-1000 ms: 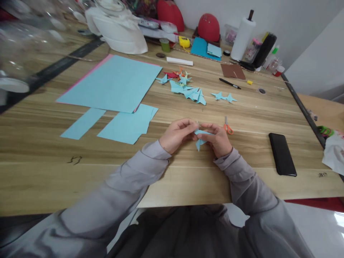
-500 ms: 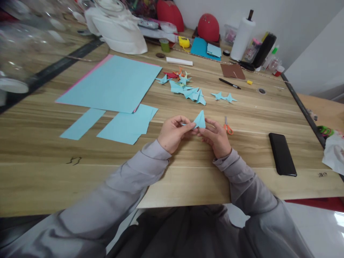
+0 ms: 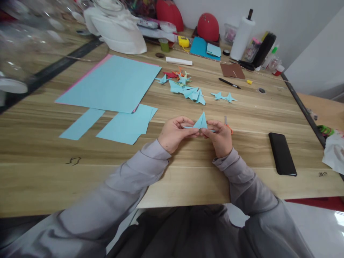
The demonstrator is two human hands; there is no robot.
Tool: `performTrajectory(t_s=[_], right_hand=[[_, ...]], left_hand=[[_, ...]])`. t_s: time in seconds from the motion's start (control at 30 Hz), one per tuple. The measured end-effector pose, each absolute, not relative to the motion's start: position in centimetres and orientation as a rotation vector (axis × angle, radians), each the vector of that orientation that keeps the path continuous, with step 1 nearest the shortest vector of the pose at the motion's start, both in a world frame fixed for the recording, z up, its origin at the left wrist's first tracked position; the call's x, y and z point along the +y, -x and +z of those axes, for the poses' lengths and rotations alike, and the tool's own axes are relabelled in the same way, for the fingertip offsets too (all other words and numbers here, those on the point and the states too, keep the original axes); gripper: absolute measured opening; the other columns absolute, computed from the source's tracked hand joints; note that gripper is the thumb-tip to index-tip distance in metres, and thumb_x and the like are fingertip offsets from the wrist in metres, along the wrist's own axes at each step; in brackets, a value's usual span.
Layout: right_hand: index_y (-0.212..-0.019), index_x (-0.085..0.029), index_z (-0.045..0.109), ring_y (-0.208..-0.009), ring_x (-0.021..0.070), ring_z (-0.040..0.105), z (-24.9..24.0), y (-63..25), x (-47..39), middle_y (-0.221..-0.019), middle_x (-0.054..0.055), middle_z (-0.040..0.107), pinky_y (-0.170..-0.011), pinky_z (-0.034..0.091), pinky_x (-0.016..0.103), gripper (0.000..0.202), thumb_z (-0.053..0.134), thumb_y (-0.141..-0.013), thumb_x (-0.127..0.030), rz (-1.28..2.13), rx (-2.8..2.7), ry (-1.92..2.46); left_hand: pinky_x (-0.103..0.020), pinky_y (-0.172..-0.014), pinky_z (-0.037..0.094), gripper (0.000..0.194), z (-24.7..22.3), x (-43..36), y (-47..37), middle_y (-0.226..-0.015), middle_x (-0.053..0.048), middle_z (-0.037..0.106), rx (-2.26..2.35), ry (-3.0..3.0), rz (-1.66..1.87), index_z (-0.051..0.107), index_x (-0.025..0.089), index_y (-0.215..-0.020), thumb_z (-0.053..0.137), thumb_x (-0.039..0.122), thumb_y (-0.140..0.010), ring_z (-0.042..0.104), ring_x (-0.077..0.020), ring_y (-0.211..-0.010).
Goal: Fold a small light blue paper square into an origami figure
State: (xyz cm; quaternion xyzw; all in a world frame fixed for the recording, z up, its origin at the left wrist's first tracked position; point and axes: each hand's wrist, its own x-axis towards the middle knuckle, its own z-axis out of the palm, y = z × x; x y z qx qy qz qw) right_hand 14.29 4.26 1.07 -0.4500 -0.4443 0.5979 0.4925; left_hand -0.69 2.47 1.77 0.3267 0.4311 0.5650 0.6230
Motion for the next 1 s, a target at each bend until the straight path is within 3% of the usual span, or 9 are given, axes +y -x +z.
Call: performTrajectory(t_s=[0.27,0.67,0.87,1.0], right_hand=[[-0.079,-0.017,0.064,-0.052,0.0117,0.064,0.88,-14.39,4.3,-0.062,-0.002,0.069,-0.05,0.05,0.023,0.04,0.088,-0.05,-0.031,1.408,-1.194,1.129],[-0.088,-0.018,0.062,-0.057,0.0127,0.062,0.33,-14.39,4.02,-0.071,0.001,0.068,-0.054,0.051,0.028,0.037,0.082,-0.059,-0.031,1.264,-1.401,1.156],[-0.083,-0.018,0.064,-0.048,0.0115,0.06,0.77,-14.42,4.31,-0.063,-0.003,0.066,-0.047,0.05,0.026,0.042,0.086,-0.051,-0.03,1.238,-1.249,1.211],[-0.083,-0.017,0.066,-0.051,0.0136,0.064,0.9,-14.3,4.37,-0.061,-0.001,0.069,-0.051,0.053,0.026,0.046,0.089,-0.046,-0.031,1.375,-1.106,1.199]], left_hand=[[-0.022,-0.052,0.053,0.035,1.49,2.49,0.55,-0.055,0.001,0.067,1.048,-0.852,1.284,0.057,0.011,-0.071,0.085,0.014,-0.051,0.064,-0.0113,-0.047],[-0.02,-0.043,0.05,0.029,1.94,2.3,0.1,-0.046,0.002,0.062,1.119,-0.786,1.188,0.057,0.011,-0.068,0.082,0.004,-0.055,0.059,-0.0104,-0.04],[-0.021,-0.046,0.052,0.027,1.71,2.39,0.2,-0.055,-0.002,0.068,1.115,-0.75,1.197,0.062,0.01,-0.068,0.085,0.01,-0.053,0.062,-0.0112,-0.044],[-0.023,-0.051,0.055,0.025,1.74,2.43,0.47,-0.058,-0.004,0.07,1.061,-0.7,1.198,0.064,0.009,-0.069,0.085,0.013,-0.055,0.065,-0.0127,-0.048]])
